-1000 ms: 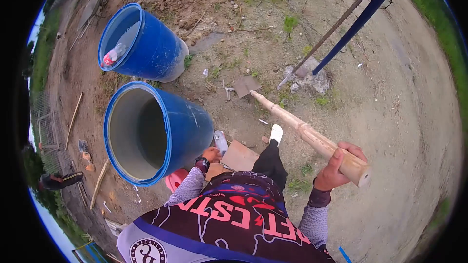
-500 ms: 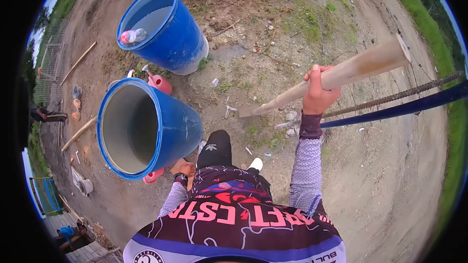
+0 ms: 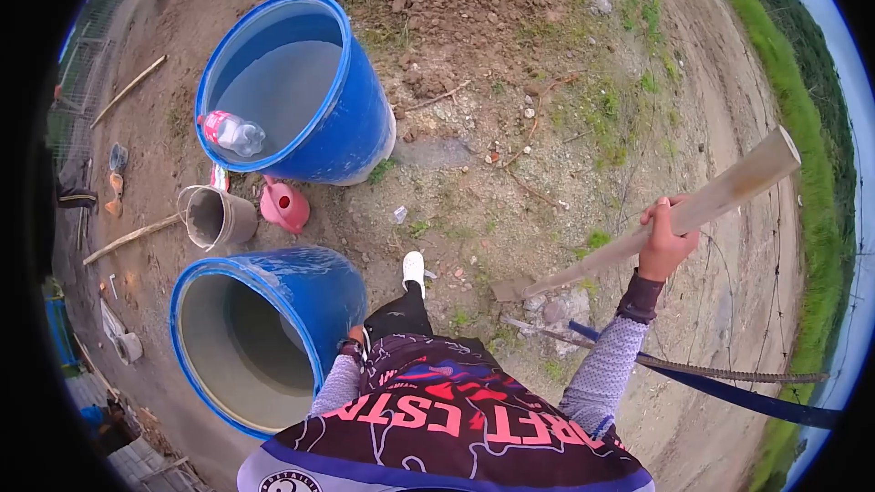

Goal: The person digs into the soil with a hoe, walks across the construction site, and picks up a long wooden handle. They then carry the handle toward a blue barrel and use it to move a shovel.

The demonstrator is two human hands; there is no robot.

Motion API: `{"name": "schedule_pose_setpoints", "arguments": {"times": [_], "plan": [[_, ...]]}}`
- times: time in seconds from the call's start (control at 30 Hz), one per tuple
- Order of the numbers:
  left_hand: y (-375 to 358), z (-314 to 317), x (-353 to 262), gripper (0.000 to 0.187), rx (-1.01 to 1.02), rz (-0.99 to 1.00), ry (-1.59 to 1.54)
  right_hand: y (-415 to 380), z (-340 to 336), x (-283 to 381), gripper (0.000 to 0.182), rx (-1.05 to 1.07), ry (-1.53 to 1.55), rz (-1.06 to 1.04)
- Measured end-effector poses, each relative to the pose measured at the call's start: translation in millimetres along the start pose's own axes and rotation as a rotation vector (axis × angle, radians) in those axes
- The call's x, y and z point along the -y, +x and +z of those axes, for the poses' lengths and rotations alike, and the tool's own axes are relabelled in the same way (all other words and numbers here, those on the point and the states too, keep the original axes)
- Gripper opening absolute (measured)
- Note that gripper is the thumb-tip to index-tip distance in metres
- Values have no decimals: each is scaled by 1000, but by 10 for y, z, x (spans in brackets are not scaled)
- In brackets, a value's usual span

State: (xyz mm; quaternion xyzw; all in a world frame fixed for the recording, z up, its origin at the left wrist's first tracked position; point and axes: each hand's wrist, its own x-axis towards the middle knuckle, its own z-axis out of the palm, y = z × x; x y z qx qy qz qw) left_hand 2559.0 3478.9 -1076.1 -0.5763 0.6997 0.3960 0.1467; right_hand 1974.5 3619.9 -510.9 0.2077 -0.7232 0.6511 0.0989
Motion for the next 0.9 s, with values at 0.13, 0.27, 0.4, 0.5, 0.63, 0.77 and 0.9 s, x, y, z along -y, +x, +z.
{"name": "schedule_pose_setpoints", "arguments": {"times": [0.13, 0.27, 0.4, 0.5, 0.63, 0.77, 0.9], "plan": [[450, -966, -832, 25, 128, 67, 361, 372, 508, -296, 15, -7, -4, 15], [1718, -1335, -1154, 13, 190, 35, 190, 541, 1007, -775, 30, -142, -135, 55], [2111, -2017, -2595, 17, 222, -53, -573, 882, 1716, -1114, 40, -153, -323, -33], [2553, -2201, -3334, 18, 247, 38, -609, 1208, 2224, -1472, 42, -104, -417, -21], [3004, -2469, -3941, 19, 298, -29, -521, 1954, 2778, -1957, 41, -31, -437, -5], [3441, -2904, -4499, 14, 276, -242, -431, 2924, 2590, -2301, 41, 0, -291, 94], [3560, -3246, -5087, 17, 239, -273, -352, 4276, 2739, -1309, 54, -39, -186, 318]]}}
